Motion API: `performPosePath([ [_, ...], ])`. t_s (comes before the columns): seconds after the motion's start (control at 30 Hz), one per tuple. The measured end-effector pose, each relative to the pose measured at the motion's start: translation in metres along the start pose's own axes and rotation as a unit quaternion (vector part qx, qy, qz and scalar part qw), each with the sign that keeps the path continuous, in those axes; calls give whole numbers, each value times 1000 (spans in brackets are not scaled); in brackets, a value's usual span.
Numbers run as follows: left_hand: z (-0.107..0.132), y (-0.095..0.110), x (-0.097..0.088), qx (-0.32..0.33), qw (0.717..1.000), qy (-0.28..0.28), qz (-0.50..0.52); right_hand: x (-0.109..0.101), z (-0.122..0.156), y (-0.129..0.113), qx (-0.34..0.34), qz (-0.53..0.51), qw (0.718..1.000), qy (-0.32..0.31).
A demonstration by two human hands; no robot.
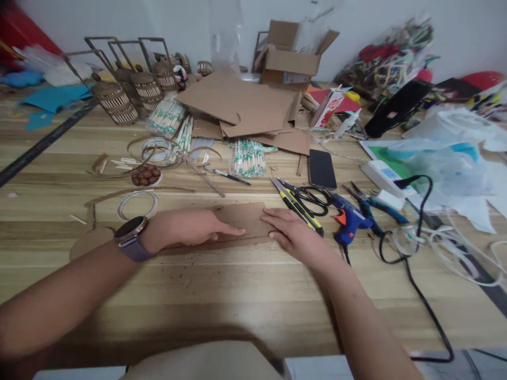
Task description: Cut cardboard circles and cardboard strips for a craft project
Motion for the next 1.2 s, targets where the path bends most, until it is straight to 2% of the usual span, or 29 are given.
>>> performPosePath([
  [0.1,-1,7,6,14,999,-37,-34,-4,-1,-4,0,4,1000,-5],
  [0.23,-1,6,6,4,999,-14,-42,-18,-4,-14,4,3,1000,-2],
  [0.33,1,3,7,-9,999,5,-39,-31,-18,-26,2,27,1000,-7],
  [0.47,5,3,6,-18,999,14,-22,-42,-60,-36,70,146,986,-43],
  [0.53,6,5,5,-24,999,10,-30,-38,-87,-37,112,199,969,-92],
  [0.7,8,10,2,-34,998,18,-44,-23,-153,-41,120,199,965,-122],
  [0.87,10,10,2,-37,998,21,-53,-13,-193,-27,152,147,970,-121],
  [0.97,11,11,-1,-30,997,37,-62,-20,-198,-22,169,85,975,-116],
  [1.03,10,11,0,-25,997,35,-56,-29,-190,-20,172,29,978,-110],
  [1.1,9,11,1,-16,998,34,-47,-38,-172,-19,172,-39,979,-101],
  [1.2,7,9,2,-9,999,35,-35,-47,-131,-18,161,-148,974,-62],
])
Point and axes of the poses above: each hand's wrist, its own z-axis away from the middle knuckle, its own x-axis out of the palm, y = z × x, the point moved 10 cm from there along -z, towards the middle knuckle, and after that the axes turned 11 degrees about -y, right-handed, at the moved point
